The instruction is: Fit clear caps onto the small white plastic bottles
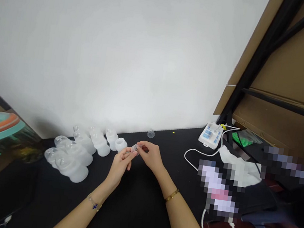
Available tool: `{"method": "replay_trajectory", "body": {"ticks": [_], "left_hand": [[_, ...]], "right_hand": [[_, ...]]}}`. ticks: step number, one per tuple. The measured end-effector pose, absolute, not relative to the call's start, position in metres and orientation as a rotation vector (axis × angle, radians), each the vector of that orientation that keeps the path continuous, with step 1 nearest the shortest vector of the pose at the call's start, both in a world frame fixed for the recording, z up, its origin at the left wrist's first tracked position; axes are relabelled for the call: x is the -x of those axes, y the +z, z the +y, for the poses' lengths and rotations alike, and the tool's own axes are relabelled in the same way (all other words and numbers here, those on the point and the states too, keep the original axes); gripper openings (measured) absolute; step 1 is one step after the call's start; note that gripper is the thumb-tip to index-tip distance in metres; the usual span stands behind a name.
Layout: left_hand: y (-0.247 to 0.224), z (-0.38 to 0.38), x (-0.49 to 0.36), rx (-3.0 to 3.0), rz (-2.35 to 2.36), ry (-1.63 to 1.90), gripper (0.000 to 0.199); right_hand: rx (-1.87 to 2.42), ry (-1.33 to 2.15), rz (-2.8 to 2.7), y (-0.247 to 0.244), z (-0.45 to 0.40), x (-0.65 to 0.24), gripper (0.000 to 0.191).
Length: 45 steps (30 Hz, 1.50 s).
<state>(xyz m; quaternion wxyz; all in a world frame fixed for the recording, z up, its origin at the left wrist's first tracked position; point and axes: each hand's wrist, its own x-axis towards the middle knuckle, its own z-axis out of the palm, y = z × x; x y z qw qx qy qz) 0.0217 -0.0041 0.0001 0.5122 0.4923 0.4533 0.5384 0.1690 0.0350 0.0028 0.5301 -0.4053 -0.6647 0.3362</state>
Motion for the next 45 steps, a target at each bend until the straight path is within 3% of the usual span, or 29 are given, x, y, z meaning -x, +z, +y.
{"method": "replay_trajectory", "body": {"ticks": [14,33,45], "left_hand": [[-0.001,-0.003,-0.024,-1.13,1.081,1.309,0.04],[-0.004,-0.003,-0.022,-1.162,1.149,1.359,0.038],[-0.004,0.0,-0.022,-1.039,1.083,1.34,0.039]], "right_hand": [[0.904,0.948,-1.558,0.011,0.036,-0.181,0.027],[0.949,0.419,-1.771,-0.003,0.034,-0.169,0.02],[0.933,0.88,-1.619,0.009,0.039,-0.179,0.024]]}}
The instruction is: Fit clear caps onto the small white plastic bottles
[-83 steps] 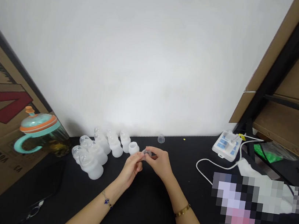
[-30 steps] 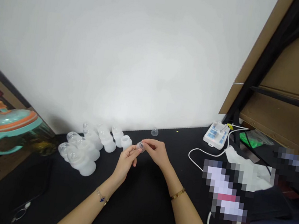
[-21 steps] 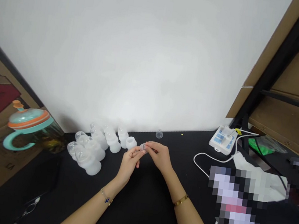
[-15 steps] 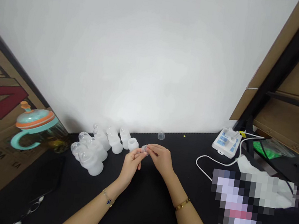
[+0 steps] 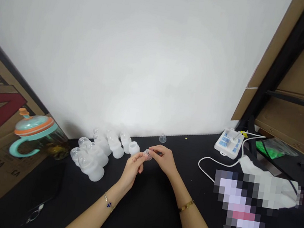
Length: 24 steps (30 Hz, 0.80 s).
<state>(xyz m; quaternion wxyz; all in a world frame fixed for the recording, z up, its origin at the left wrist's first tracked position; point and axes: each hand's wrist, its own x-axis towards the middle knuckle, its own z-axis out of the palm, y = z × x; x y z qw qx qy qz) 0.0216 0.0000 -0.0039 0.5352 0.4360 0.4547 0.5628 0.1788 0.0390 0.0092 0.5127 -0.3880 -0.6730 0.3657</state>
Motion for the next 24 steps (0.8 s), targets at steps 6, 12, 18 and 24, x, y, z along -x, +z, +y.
{"method": "replay_trajectory", "body": {"ticks": [6,12,18,24], "left_hand": [[-0.0068,0.0032,-0.0202,-0.948,0.988,1.291,0.042],[-0.0043,0.0029,-0.0208,-0.928,0.952,1.267,0.045],[0.0005,0.001,-0.0218,-0.941,0.912,1.257,0.043],[-0.0052,0.0025,-0.0215,-0.937,0.872,1.262,0.039]], "right_hand": [[0.918,0.769,-1.588,0.0096,0.0355,-0.177,0.02],[0.916,0.638,-1.603,0.0102,0.0324,-0.1766,0.024],[0.957,0.606,-1.602,0.0111,0.0311,-0.1769,0.027],[0.981,0.655,-1.575,0.0143,0.0297,-0.1769,0.023]]}}
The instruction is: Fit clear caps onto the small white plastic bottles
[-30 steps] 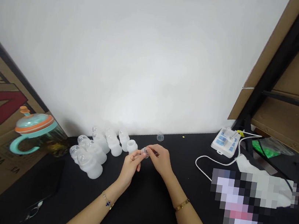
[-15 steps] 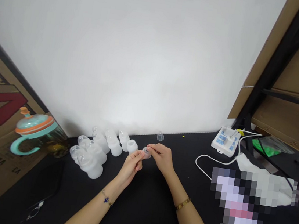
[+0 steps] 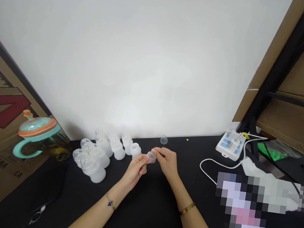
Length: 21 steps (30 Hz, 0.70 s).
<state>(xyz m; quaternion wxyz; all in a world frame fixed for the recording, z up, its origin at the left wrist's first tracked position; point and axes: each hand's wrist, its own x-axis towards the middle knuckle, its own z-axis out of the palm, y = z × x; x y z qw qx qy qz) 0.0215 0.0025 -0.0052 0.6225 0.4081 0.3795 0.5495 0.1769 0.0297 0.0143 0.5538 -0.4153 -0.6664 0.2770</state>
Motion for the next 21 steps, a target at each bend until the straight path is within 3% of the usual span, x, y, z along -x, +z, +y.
{"method": "replay_trajectory", "body": {"ticks": [21], "left_hand": [[-0.004,0.002,-0.016,-0.997,1.012,1.317,0.038]], "right_hand": [[0.83,0.697,-1.608,0.006,0.033,-0.173,0.017]]}}
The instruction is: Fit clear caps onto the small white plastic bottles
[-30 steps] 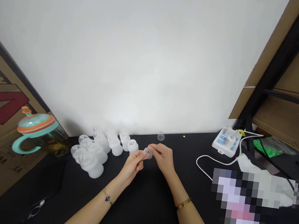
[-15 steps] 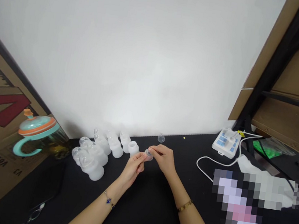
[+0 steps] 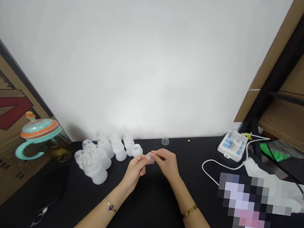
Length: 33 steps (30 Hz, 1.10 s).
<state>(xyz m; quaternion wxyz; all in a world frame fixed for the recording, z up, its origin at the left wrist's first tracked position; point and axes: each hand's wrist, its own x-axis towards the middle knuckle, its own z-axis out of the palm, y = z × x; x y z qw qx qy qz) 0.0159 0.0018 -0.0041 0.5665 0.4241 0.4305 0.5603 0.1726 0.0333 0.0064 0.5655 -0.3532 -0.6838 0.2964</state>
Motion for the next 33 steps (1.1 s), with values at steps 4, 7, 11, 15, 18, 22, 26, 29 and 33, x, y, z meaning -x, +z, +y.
{"method": "replay_trajectory", "body": {"ticks": [4,7,11,15,18,22,26,29,33], "left_hand": [[-0.002,0.0,-0.017,-1.004,1.045,1.319,0.038],[-0.002,0.001,-0.018,-0.96,0.976,1.32,0.04],[-0.002,0.004,-0.018,-0.802,0.847,1.285,0.043],[0.0,0.004,-0.017,-0.73,0.817,1.251,0.046],[0.002,0.003,-0.017,-0.71,0.819,1.252,0.046],[0.003,0.001,-0.017,-0.682,0.826,1.239,0.047],[0.002,0.002,-0.017,-0.679,0.805,1.23,0.047],[-0.001,0.002,-0.017,-0.687,0.8,1.231,0.045],[-0.004,0.003,-0.015,-0.73,0.824,1.23,0.044]], "right_hand": [[0.874,0.679,-1.607,0.007,0.032,-0.17,0.016],[0.913,0.846,-1.53,0.008,0.034,-0.17,0.021],[0.855,1.197,-1.441,0.012,0.037,-0.176,0.03],[0.796,1.276,-1.457,0.015,0.038,-0.182,0.027],[0.787,1.327,-1.455,0.015,0.038,-0.181,0.028],[0.771,1.388,-1.404,0.012,0.037,-0.178,0.031],[0.764,1.427,-1.333,0.01,0.037,-0.177,0.027],[0.752,1.406,-1.338,0.009,0.038,-0.177,0.025],[0.712,1.376,-1.391,0.008,0.041,-0.178,0.024]]}}
